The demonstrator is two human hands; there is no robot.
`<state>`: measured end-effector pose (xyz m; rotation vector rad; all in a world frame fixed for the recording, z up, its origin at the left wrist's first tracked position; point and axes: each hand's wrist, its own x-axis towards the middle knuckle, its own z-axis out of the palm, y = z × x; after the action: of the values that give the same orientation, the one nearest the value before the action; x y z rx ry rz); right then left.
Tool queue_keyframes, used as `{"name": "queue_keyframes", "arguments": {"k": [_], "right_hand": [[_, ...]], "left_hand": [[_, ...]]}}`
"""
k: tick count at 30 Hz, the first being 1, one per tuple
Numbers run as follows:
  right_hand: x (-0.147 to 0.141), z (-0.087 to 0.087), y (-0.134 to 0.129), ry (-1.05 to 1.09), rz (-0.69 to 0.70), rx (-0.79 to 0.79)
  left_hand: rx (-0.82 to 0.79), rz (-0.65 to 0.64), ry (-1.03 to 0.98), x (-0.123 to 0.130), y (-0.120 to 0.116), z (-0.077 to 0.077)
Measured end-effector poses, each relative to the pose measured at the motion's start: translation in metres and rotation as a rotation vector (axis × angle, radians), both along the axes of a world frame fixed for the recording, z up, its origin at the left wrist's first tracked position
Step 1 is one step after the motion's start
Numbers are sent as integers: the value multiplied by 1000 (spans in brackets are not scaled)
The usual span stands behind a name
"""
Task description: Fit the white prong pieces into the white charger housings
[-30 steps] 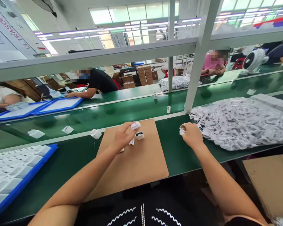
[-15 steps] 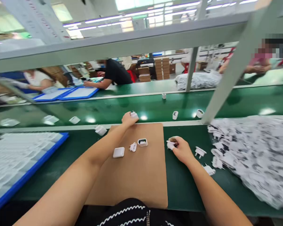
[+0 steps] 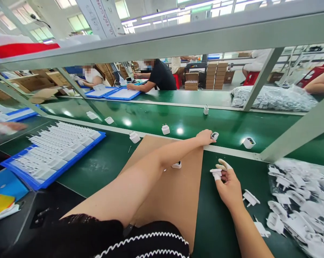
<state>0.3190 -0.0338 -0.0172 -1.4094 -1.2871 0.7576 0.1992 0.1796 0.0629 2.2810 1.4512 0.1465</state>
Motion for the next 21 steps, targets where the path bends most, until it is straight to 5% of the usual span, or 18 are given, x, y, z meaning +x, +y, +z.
{"name": "queue_keyframes", "arguments": {"k": [5, 10, 16, 21], "right_hand": [[-8, 14, 2, 256, 7, -95], [-23, 44, -11, 433, 37, -108], [-30, 53, -21, 300, 151, -75], [-25, 27, -14, 163, 123, -48]], "left_hand": [[52, -9, -50, -24, -14, 19], [154, -151, -212, -88, -83, 30], [58, -291, -434, -161, -184, 2], [31, -350, -410, -185, -199, -19]]}}
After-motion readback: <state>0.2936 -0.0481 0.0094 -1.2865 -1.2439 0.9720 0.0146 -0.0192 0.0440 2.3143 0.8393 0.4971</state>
